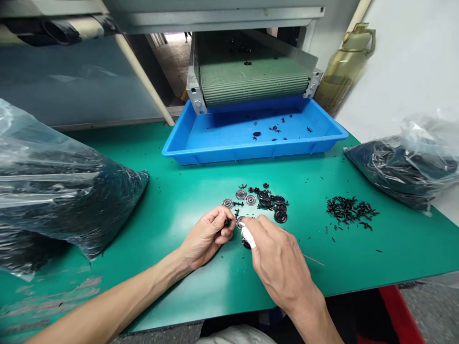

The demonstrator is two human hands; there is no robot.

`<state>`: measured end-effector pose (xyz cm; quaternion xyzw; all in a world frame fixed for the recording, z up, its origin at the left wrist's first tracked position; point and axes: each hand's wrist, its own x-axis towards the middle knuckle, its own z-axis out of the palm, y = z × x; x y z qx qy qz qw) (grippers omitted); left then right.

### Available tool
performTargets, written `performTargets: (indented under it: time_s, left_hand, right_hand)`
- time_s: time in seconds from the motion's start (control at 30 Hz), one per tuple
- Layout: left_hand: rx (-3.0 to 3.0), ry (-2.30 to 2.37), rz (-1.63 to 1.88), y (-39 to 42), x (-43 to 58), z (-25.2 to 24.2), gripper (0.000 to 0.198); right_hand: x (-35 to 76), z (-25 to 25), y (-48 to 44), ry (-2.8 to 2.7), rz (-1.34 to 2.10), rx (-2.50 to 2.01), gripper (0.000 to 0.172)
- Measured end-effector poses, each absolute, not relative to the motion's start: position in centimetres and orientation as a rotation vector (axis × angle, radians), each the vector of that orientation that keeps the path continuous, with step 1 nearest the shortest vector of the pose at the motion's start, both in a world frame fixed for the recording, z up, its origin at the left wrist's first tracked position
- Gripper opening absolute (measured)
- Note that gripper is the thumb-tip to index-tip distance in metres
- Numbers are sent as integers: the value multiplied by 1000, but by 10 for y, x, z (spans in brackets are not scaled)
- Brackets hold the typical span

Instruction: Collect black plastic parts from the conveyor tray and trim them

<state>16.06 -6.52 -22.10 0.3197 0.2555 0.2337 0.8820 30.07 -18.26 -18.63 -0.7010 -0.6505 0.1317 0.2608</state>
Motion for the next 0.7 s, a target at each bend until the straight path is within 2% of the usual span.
performTargets:
  time_s: [0.37,0.7]
  left_hand:
    - [741,570,431,-66,162,-224,33]
    - [836,536,378,-67,160,-222,33]
  right_hand:
    - [290,-184,-176,-1654,407,-1847,44]
    - [286,-191,-170,-1478,380,-1801,27]
